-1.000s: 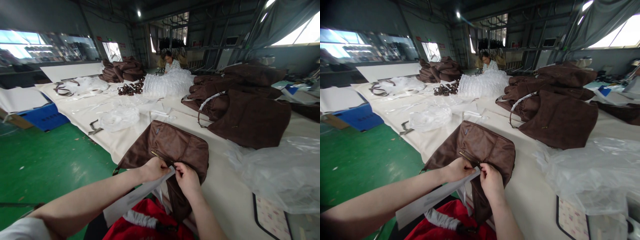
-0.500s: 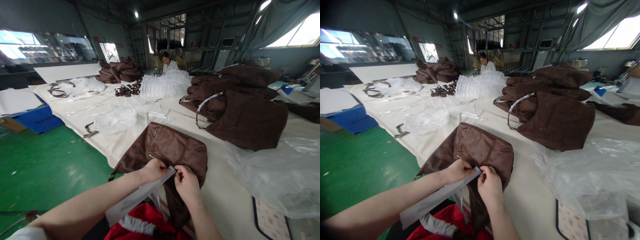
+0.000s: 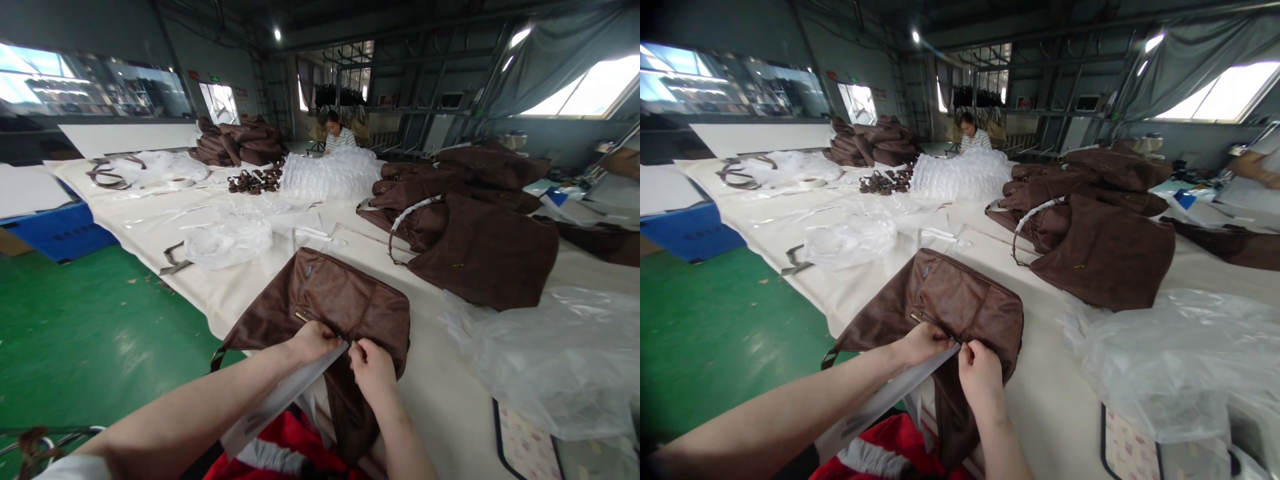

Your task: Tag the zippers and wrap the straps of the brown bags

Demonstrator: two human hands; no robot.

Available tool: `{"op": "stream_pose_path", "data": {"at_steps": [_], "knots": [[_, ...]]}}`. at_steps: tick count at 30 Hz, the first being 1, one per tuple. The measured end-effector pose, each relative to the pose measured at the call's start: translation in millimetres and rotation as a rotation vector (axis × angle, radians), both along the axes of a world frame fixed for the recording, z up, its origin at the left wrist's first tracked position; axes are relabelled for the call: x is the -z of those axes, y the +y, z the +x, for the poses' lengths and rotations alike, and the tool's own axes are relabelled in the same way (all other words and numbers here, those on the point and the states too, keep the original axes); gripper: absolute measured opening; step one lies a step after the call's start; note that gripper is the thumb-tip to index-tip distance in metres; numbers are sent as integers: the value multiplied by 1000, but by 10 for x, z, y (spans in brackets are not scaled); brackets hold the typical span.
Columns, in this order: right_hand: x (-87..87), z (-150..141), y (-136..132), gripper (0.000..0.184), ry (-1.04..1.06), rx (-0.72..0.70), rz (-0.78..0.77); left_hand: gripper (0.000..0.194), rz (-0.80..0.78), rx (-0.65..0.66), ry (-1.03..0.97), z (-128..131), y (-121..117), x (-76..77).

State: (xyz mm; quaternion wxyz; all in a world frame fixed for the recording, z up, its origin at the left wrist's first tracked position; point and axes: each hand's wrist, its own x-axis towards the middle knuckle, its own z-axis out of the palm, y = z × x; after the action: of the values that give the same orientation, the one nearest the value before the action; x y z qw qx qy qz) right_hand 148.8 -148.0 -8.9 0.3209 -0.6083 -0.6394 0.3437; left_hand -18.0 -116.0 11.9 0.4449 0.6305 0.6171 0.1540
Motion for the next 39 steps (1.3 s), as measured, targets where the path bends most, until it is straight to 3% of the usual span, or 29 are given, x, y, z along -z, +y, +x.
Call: {"op": "stream_pose_path", "data": {"at_steps": [3,5,14,19,24,26,28,32,36,39], "knots": [[58,-32,15,27,173,-92,-297,30,41,-15,86,25,-16,35],[90,-67,10,31,228,-133,-394,30,78,-8,137,30,-33,39],[185,-219,34,25,244,-36,-299,21,387,27,317,47,-272,-123],[211,-255,29,22,287,2,-272,22,616,341,549,70,-465,-114],[163,-244,-18,24,347,0,-261,25,617,486,650,138,-570,-50],[153,-245,-22,29,352,4,-245,26,601,467,592,132,-570,-59],[157,-254,-23,32,357,10,-227,29,524,360,453,84,-525,-95],[187,-274,-43,34,391,17,-194,23,162,128,93,-67,-329,-176],[215,-280,-44,38,406,20,-163,24,-35,196,-45,-101,-209,-169],[188,-298,-39,38,382,17,-142,37,-49,204,-92,-49,-224,-147]]}}
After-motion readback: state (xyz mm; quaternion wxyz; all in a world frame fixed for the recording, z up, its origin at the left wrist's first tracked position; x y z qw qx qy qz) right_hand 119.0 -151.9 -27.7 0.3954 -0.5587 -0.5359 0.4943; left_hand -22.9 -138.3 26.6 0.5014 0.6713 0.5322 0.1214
